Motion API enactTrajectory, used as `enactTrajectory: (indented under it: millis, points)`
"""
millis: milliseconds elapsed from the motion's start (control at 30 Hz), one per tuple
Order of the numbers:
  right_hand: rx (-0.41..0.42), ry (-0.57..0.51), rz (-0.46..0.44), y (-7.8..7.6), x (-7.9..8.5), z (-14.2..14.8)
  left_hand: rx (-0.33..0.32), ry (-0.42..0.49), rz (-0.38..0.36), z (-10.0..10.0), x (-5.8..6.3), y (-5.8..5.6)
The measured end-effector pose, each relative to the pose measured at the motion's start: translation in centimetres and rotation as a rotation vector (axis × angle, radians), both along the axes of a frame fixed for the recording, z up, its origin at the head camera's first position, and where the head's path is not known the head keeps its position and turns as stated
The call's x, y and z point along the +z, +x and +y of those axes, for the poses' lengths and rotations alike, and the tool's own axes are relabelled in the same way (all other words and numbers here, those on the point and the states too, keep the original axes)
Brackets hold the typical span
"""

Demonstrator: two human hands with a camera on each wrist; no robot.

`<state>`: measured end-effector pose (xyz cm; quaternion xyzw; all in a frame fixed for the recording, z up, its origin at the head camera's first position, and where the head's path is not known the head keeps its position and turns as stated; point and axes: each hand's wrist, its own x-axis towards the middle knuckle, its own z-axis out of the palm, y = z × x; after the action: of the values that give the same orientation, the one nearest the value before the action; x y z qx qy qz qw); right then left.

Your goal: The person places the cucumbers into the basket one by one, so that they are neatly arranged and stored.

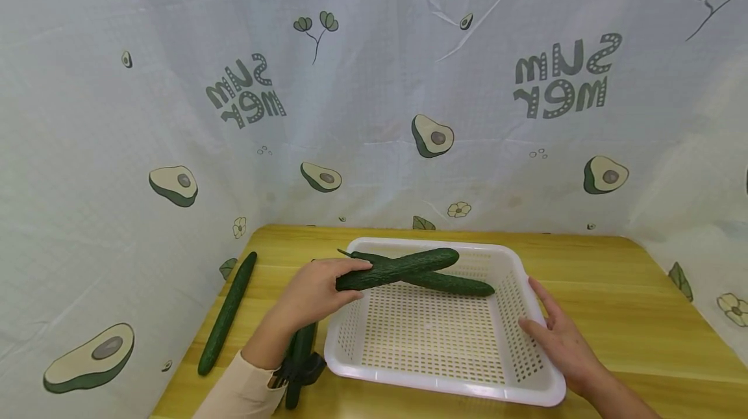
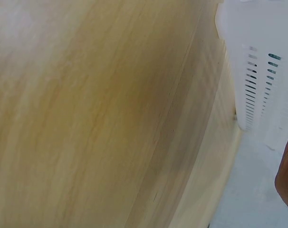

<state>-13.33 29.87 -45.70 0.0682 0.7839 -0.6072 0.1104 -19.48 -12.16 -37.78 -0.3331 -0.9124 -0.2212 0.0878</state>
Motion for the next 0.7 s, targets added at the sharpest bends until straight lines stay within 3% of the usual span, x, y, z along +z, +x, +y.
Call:
enactTrajectory:
  millis: [467,700]
  points:
    - [-0.001,-0.013,0.008,0.0,0.0,0.0,-0.132,-0.209,0.010,4.1,1.5,-2.0]
    - [-0.003,-0.013,-0.004,0.0,0.1,0.0,-0.175,-0.290,0.008,6.6,1.1,-3.3]
